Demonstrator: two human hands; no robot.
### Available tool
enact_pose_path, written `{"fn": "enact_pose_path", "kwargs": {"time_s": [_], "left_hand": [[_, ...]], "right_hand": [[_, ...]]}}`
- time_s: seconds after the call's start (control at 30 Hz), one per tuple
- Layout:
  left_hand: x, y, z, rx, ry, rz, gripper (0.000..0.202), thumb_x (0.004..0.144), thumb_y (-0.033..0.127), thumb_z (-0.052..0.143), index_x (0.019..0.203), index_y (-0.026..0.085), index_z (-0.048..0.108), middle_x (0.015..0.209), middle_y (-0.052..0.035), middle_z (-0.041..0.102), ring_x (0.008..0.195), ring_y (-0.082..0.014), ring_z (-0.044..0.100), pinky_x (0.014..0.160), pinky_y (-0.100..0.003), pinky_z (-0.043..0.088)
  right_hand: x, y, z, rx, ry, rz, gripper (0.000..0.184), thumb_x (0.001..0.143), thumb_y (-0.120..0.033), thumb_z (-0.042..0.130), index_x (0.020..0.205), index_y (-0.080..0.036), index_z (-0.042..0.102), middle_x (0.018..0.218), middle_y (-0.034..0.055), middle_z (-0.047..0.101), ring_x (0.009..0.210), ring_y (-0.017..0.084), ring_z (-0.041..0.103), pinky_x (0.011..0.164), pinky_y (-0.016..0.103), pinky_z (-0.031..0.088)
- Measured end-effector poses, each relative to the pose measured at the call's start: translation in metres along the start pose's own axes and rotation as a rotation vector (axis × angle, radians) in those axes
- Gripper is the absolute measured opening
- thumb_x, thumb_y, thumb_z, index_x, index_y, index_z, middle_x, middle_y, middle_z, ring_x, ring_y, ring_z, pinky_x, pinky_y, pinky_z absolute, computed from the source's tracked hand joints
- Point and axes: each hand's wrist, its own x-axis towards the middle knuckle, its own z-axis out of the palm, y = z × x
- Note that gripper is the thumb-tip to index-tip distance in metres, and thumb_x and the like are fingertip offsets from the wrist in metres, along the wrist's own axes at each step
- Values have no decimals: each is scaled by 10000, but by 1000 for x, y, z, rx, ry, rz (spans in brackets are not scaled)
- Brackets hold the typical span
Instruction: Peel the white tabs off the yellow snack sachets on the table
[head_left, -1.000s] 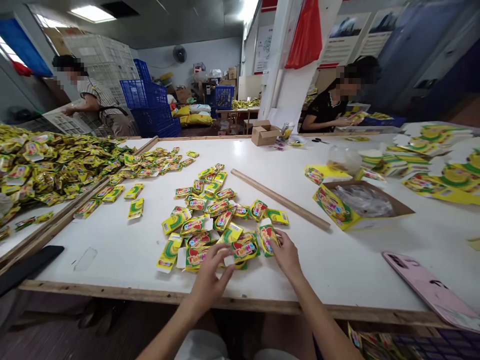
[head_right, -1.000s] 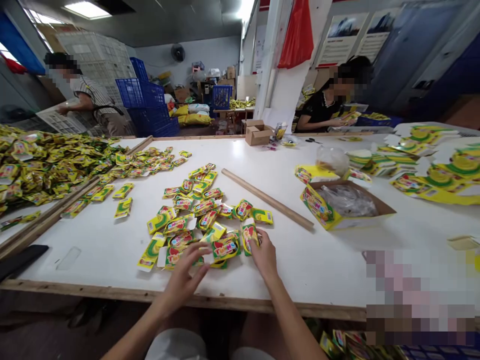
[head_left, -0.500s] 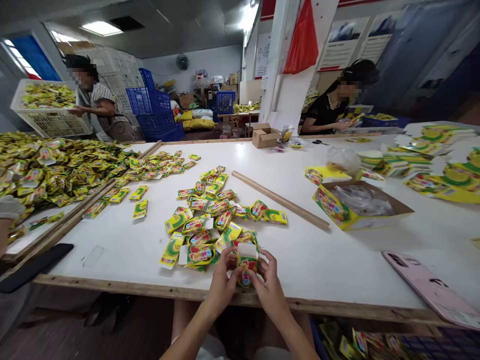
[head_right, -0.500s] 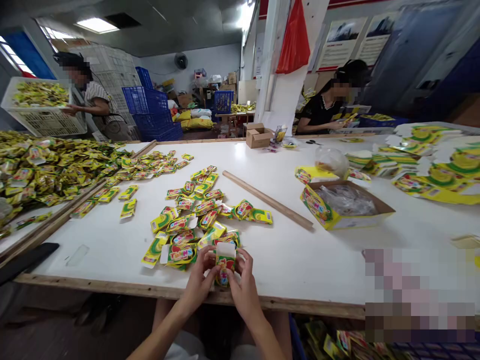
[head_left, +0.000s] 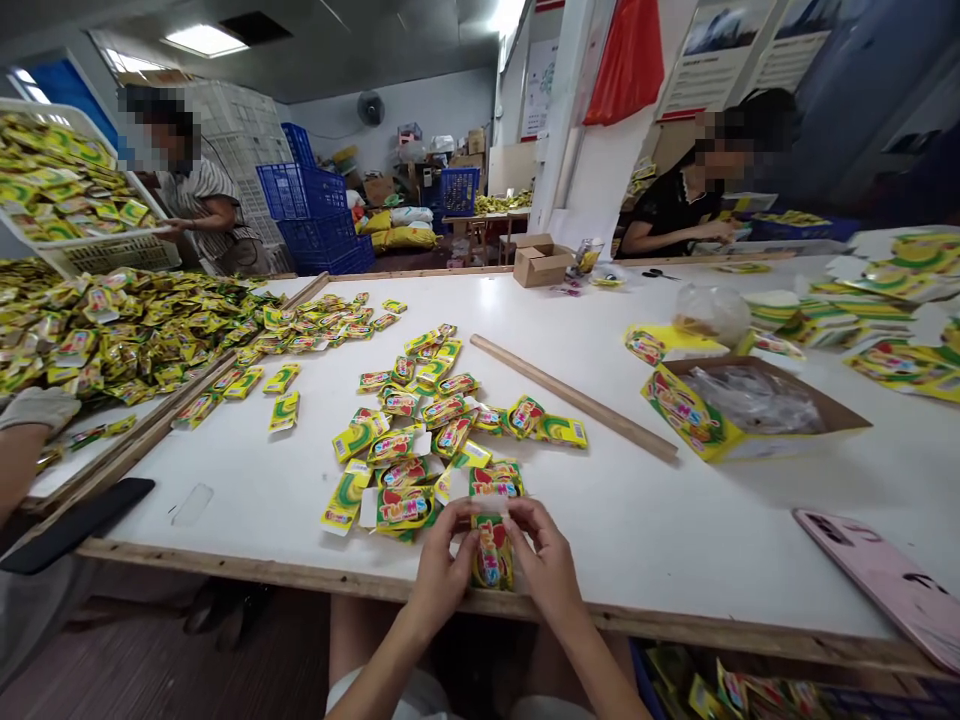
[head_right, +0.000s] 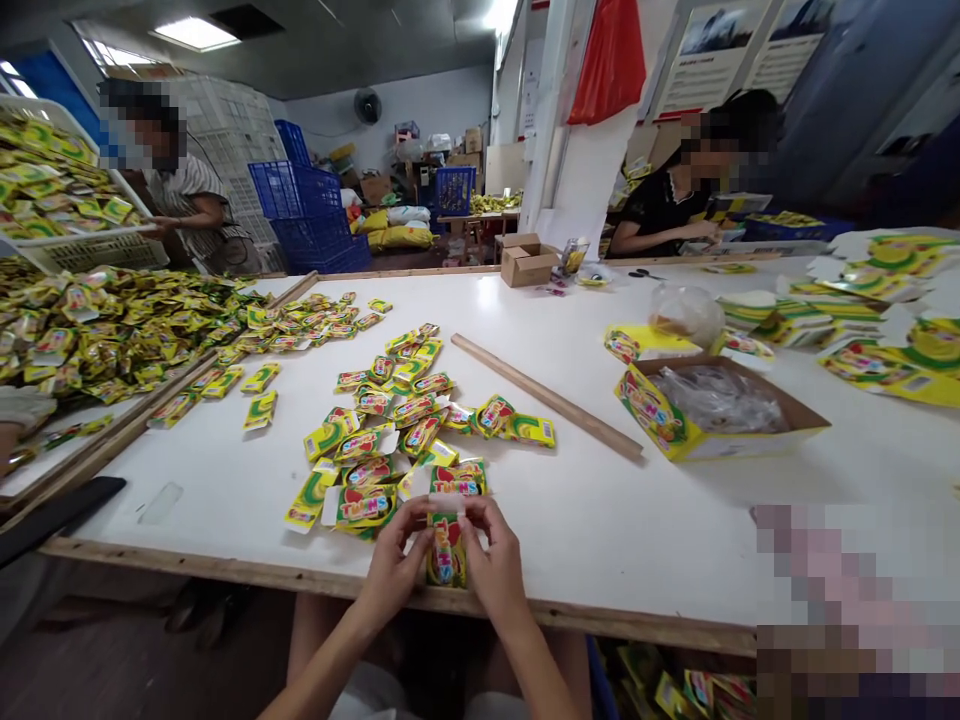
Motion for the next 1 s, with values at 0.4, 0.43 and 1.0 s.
{"fn": "enact_pose_path", "kwargs": {"time_s": [0.4,0.43,1.0], "left_hand": [[10,12,4,64,81,27,155,868,289,586,981,187,557,929,-53,625,890,-187,620,819,-303,491],[11,11,4,64,84,21,159,865,290,587,982,187,556,925,-51,625,886,-186,620,808,-298,491],[8,5,-6,48,-44,58,135,830,292,655,894,176,685,893,-67,674,851,-197,624,767,-293,500]], "right_hand": [[-8,-20,-4,-135,-65,-112,148,897,-318,556,931,-217,659,989,65,656,957,211,607,834,317,488],[-8,-21,-3,-137,-50,-99,153,892,-325,560,937,-213,654,971,64,658,917,206,614,804,307,494],[-15,-16,-4,-69,-130,2,215,875,-379,572,967,-202,653,940,58,680,827,197,639,743,286,511]]}}
